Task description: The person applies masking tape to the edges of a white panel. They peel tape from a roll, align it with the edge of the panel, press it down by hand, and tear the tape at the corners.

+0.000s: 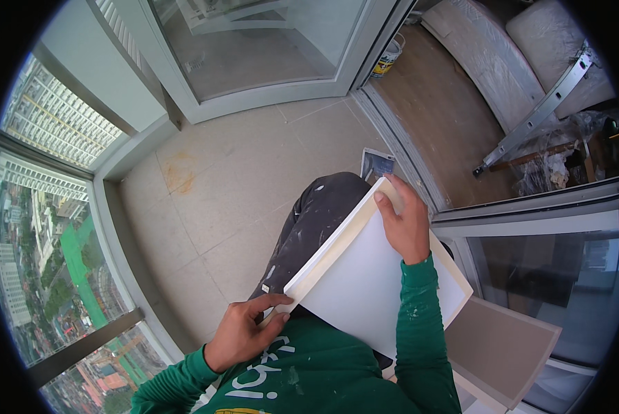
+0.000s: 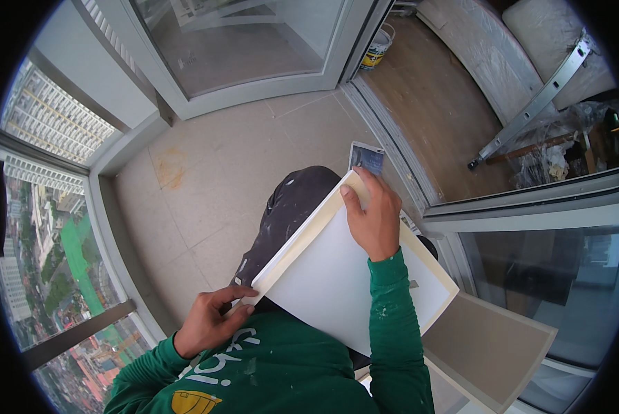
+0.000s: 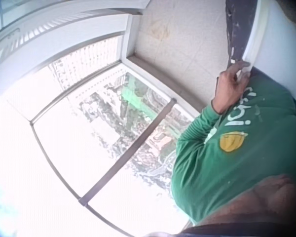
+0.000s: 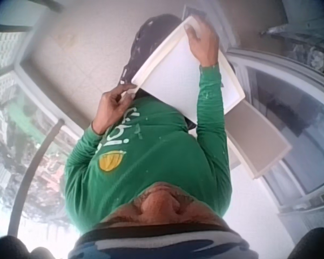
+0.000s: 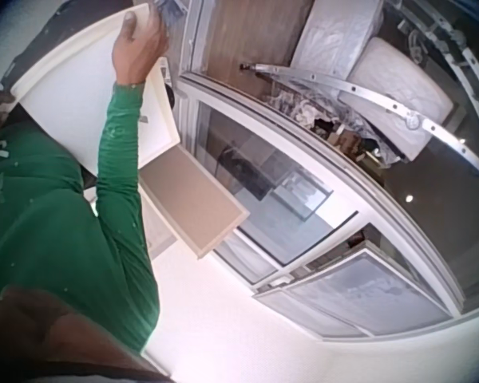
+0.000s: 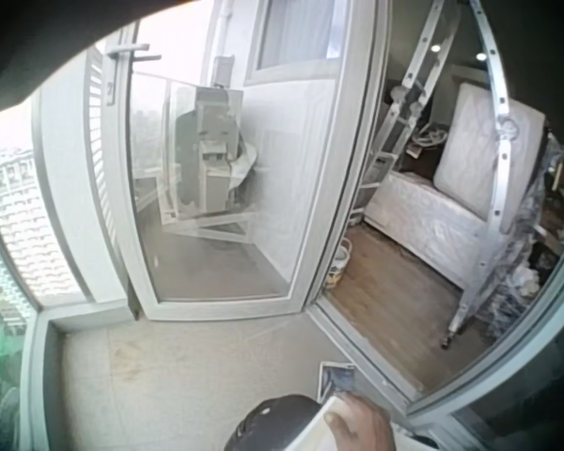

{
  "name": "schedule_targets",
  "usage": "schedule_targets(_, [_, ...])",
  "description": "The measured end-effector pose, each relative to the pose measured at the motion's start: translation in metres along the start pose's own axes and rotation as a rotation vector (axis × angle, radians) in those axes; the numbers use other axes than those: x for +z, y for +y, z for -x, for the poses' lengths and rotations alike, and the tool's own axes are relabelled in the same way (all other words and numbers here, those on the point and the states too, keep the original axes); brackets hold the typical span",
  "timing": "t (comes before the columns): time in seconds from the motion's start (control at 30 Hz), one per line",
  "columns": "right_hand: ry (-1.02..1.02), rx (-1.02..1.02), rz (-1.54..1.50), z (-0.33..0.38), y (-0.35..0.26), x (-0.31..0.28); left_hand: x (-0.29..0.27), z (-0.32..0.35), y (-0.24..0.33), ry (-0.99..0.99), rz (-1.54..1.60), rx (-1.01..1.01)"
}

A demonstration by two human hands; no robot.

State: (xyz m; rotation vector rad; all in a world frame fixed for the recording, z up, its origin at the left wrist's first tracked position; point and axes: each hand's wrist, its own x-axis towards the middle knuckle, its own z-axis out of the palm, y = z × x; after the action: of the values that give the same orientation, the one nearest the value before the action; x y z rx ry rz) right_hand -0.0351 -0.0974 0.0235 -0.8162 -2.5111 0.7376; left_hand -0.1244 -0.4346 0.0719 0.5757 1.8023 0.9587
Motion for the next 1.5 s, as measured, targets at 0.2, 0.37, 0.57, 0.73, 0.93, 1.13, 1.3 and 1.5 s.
schedule_targets(0.2, [0.006,0.009,0.008,0.0,0.004,0.003,0.001,0.005,-0.002,0.033,0.002,0.061])
schedule_targets(0.37, [0.012,0.013,0.002,0.0,0.003,0.002,0.003,0.009,0.002,0.049,0.012,0.082])
schedule_targets(0.57, [-0.002,0.033,-0.021,-0.001,0.001,0.0,0.001,0.017,0.014,0.055,-0.011,0.104])
schedule_targets(0.73, [-0.011,0.045,-0.005,-0.001,0.002,0.001,0.001,0.02,0.02,0.082,-0.015,0.144])
schedule_targets(0.93, [-0.021,0.05,0.005,-0.001,0.0,0.0,0.003,0.011,0.01,0.08,-0.087,0.093])
schedule_targets(1.13, [-0.022,0.051,-0.022,-0.001,0.001,0.0,0.007,0.015,0.011,0.123,-0.067,0.138])
schedule_targets(1.3, [-0.02,0.06,-0.011,-0.002,0.001,0.0,0.002,0.02,0.021,0.104,-0.06,0.159])
schedule_targets(1.5, [-0.022,0.061,-0.019,-0.003,-0.001,-0.002,0.001,0.026,0.027,0.124,-0.035,0.198])
